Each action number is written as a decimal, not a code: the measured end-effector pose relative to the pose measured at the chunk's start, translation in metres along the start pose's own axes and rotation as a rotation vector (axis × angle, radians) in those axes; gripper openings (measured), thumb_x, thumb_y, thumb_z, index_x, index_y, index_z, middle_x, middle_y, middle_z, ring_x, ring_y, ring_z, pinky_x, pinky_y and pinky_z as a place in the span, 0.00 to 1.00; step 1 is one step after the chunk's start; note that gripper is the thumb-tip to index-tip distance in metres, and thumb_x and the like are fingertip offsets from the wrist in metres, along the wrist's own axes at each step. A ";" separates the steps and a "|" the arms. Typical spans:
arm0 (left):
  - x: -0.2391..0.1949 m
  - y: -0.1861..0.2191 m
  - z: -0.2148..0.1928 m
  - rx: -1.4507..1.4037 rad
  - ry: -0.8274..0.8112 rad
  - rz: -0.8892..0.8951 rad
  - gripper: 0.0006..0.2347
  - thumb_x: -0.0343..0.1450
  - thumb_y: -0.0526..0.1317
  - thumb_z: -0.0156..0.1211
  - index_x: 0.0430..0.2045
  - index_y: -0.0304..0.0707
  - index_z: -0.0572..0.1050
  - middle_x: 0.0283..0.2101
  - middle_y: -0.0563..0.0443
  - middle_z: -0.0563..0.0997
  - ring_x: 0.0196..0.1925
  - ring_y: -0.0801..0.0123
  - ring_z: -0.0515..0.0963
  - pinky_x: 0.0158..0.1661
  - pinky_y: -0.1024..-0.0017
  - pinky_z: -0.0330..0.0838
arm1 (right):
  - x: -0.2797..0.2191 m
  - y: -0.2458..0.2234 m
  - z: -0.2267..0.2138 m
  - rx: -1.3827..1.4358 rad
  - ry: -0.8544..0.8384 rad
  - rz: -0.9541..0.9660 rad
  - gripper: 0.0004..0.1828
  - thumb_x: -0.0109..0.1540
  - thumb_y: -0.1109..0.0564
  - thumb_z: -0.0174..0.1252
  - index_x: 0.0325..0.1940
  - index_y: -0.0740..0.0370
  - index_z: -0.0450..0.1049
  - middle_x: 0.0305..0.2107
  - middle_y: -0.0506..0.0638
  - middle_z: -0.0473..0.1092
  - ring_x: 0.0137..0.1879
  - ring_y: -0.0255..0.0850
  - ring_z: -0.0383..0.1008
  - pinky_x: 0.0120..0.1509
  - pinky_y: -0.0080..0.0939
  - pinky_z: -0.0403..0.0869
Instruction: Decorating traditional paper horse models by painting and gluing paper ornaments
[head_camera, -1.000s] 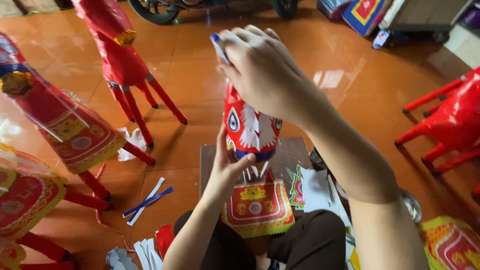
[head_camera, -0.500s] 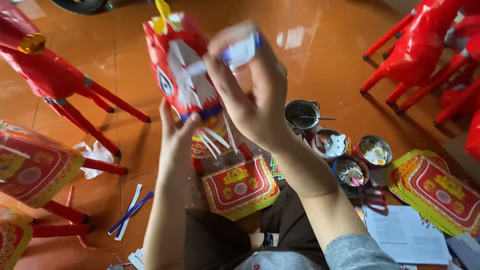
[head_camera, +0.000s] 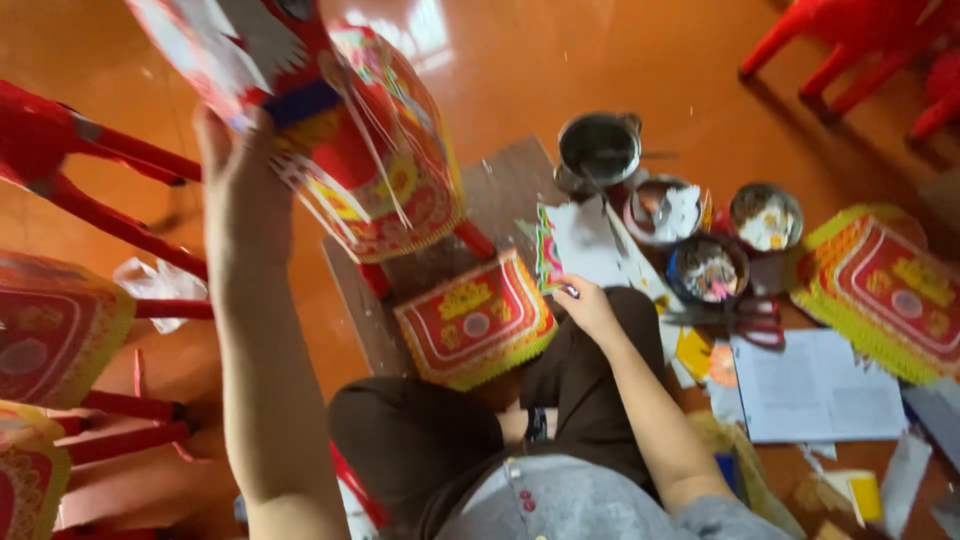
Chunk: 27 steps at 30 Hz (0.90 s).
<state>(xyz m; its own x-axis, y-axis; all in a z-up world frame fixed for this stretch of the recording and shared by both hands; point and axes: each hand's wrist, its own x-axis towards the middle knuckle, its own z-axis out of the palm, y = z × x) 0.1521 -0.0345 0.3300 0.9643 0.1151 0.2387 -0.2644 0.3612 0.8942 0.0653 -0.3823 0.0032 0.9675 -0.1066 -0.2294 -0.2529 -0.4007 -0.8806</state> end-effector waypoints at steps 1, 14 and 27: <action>-0.004 0.010 0.011 0.061 -0.041 0.009 0.23 0.73 0.43 0.59 0.62 0.46 0.59 0.61 0.47 0.75 0.57 0.64 0.79 0.56 0.68 0.76 | -0.004 0.016 -0.002 0.004 -0.110 0.054 0.24 0.59 0.50 0.58 0.58 0.61 0.73 0.53 0.48 0.72 0.58 0.36 0.70 0.61 0.35 0.65; -0.124 -0.108 -0.031 0.093 0.117 -0.346 0.35 0.57 0.62 0.68 0.55 0.52 0.60 0.54 0.48 0.72 0.51 0.65 0.75 0.45 0.73 0.74 | 0.062 0.067 0.033 -0.432 -0.386 -0.001 0.21 0.65 0.50 0.50 0.56 0.66 0.69 0.53 0.63 0.67 0.61 0.55 0.64 0.58 0.54 0.66; -0.206 -0.054 0.025 1.197 -0.128 0.115 0.09 0.71 0.32 0.58 0.43 0.31 0.74 0.47 0.44 0.78 0.51 0.63 0.77 0.56 0.65 0.69 | 0.032 0.053 0.013 -0.224 -0.218 -0.090 0.14 0.65 0.56 0.50 0.49 0.68 0.72 0.48 0.59 0.69 0.55 0.50 0.69 0.60 0.49 0.67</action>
<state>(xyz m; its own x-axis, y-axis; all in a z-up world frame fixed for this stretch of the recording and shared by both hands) -0.0322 -0.1005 0.2423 0.9487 -0.0262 0.3150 -0.2307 -0.7387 0.6333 0.0833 -0.3951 -0.0560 0.9576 0.1256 -0.2594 -0.1373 -0.5926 -0.7937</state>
